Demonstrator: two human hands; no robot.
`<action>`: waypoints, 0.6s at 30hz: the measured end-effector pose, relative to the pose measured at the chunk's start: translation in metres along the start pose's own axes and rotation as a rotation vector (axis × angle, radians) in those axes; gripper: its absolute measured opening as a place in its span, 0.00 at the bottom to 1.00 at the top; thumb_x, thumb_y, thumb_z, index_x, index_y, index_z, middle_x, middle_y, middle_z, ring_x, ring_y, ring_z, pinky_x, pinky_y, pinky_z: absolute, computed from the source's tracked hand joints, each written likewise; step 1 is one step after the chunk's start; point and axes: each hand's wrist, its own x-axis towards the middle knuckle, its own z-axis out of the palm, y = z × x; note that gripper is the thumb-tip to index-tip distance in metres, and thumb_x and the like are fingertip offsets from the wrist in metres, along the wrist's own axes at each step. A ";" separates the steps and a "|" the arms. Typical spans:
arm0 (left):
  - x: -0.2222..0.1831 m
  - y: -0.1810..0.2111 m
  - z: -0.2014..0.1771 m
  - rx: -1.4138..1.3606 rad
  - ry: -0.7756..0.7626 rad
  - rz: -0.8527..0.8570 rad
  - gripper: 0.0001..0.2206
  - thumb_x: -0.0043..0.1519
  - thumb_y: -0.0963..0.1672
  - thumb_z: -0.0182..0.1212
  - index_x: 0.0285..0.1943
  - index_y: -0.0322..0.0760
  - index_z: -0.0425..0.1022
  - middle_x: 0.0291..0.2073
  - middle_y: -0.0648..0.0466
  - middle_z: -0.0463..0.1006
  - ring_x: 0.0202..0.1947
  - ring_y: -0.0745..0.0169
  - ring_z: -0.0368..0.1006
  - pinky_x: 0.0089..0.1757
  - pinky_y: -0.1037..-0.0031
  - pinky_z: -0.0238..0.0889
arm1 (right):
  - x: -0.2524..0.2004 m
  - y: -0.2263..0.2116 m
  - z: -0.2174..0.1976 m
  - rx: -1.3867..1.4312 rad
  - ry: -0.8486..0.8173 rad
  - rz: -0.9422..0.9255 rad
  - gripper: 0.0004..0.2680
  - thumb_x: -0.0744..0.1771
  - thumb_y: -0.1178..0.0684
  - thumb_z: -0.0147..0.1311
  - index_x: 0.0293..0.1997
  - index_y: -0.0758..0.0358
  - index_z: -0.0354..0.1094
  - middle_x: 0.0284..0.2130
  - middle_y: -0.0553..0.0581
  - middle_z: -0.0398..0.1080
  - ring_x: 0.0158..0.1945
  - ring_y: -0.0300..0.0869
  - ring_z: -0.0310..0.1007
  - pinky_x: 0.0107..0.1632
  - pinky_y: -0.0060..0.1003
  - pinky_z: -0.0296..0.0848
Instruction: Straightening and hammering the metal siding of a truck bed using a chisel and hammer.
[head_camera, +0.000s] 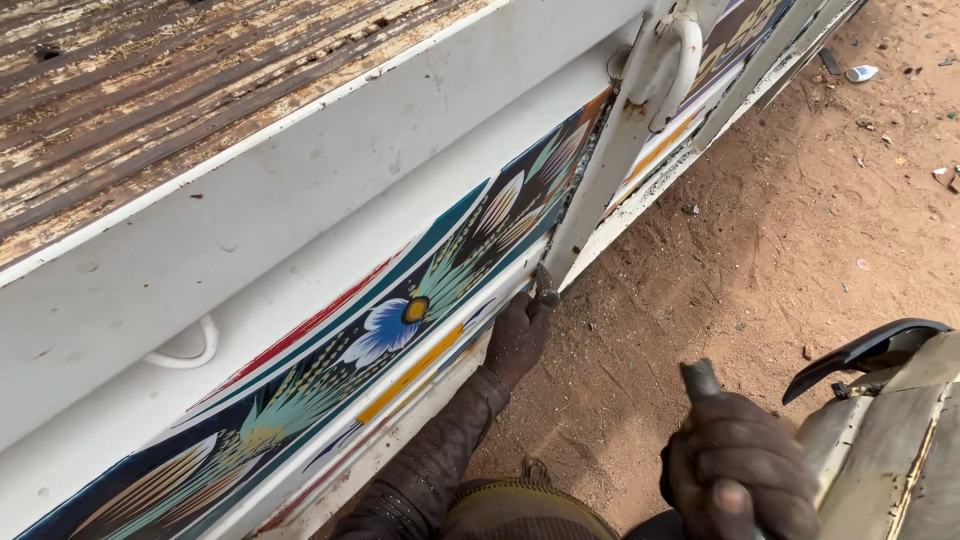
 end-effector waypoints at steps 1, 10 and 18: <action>-0.004 0.005 -0.003 0.006 -0.012 -0.019 0.11 0.66 0.47 0.56 0.38 0.33 0.69 0.26 0.45 0.75 0.27 0.54 0.74 0.33 0.62 0.68 | -0.045 0.026 0.028 0.036 -0.027 0.273 0.12 0.66 0.55 0.55 0.22 0.59 0.57 0.17 0.54 0.61 0.19 0.42 0.62 0.29 0.40 0.65; -0.027 -0.036 -0.003 0.088 -0.256 -0.117 0.19 0.65 0.47 0.54 0.58 0.27 0.64 0.29 0.55 0.70 0.26 0.63 0.68 0.31 0.65 0.66 | -0.137 0.078 0.049 0.066 0.161 1.535 0.06 0.65 0.59 0.55 0.28 0.63 0.61 0.16 0.51 0.59 0.16 0.36 0.55 0.19 0.36 0.56; -0.056 -0.066 0.010 -0.236 -0.385 -0.528 0.17 0.68 0.47 0.53 0.60 0.31 0.63 0.27 0.57 0.66 0.22 0.66 0.62 0.26 0.68 0.63 | -0.229 0.068 -0.029 -0.038 0.358 1.880 0.05 0.66 0.59 0.54 0.31 0.68 0.64 0.17 0.53 0.59 0.16 0.40 0.56 0.19 0.38 0.56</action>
